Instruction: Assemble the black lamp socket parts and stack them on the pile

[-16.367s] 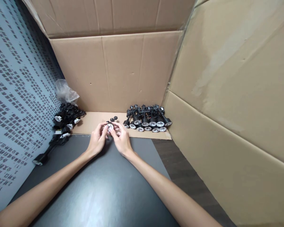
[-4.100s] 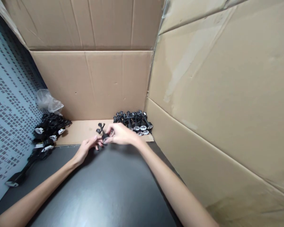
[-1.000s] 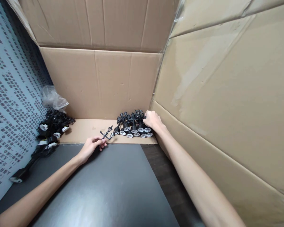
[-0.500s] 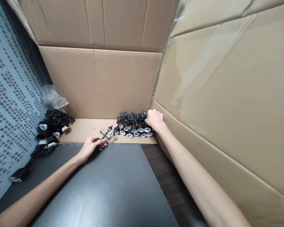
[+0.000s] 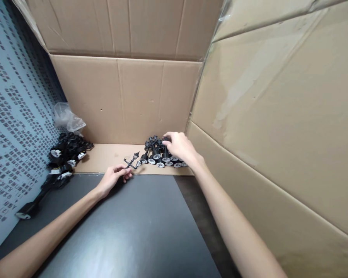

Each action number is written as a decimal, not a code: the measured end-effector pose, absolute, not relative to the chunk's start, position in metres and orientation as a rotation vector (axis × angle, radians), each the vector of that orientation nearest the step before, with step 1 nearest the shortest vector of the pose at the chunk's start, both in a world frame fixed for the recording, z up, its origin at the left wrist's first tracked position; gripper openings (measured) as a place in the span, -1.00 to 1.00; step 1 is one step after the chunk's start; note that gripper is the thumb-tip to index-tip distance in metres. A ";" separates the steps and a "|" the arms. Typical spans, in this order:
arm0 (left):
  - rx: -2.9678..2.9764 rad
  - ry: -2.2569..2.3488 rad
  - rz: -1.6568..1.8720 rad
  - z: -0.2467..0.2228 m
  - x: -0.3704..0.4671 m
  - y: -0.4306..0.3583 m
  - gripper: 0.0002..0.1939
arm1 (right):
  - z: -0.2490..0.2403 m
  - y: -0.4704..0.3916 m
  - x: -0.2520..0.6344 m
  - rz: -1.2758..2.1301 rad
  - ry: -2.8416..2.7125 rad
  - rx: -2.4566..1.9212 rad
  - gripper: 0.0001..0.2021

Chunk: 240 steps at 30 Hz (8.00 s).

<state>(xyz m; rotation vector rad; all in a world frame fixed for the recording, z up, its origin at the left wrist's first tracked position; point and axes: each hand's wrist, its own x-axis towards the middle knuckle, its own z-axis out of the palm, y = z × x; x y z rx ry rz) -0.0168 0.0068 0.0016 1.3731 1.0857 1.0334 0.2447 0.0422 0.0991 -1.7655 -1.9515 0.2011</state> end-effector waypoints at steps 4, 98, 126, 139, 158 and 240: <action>1.355 1.074 1.085 0.001 -0.017 0.003 -0.60 | 0.085 0.044 0.211 0.770 -1.824 -1.338 -0.82; 1.711 1.338 1.229 0.009 -0.019 -0.002 -0.73 | 0.024 0.053 0.172 1.195 -1.737 -0.907 -0.61; 1.710 1.468 1.037 0.021 -0.026 0.003 -0.81 | 0.008 0.046 0.162 1.508 -1.465 -1.063 -0.65; 1.707 1.329 1.032 0.028 -0.031 0.008 -0.73 | 0.014 0.047 0.163 1.475 -1.496 -1.052 -0.62; 0.903 1.010 1.482 0.034 -0.041 0.027 -0.81 | 0.033 0.033 0.159 1.704 -1.479 -0.991 -0.40; 2.042 2.970 0.569 0.079 -0.153 0.027 -0.62 | -0.015 -0.005 0.098 1.270 -1.718 -1.059 -0.57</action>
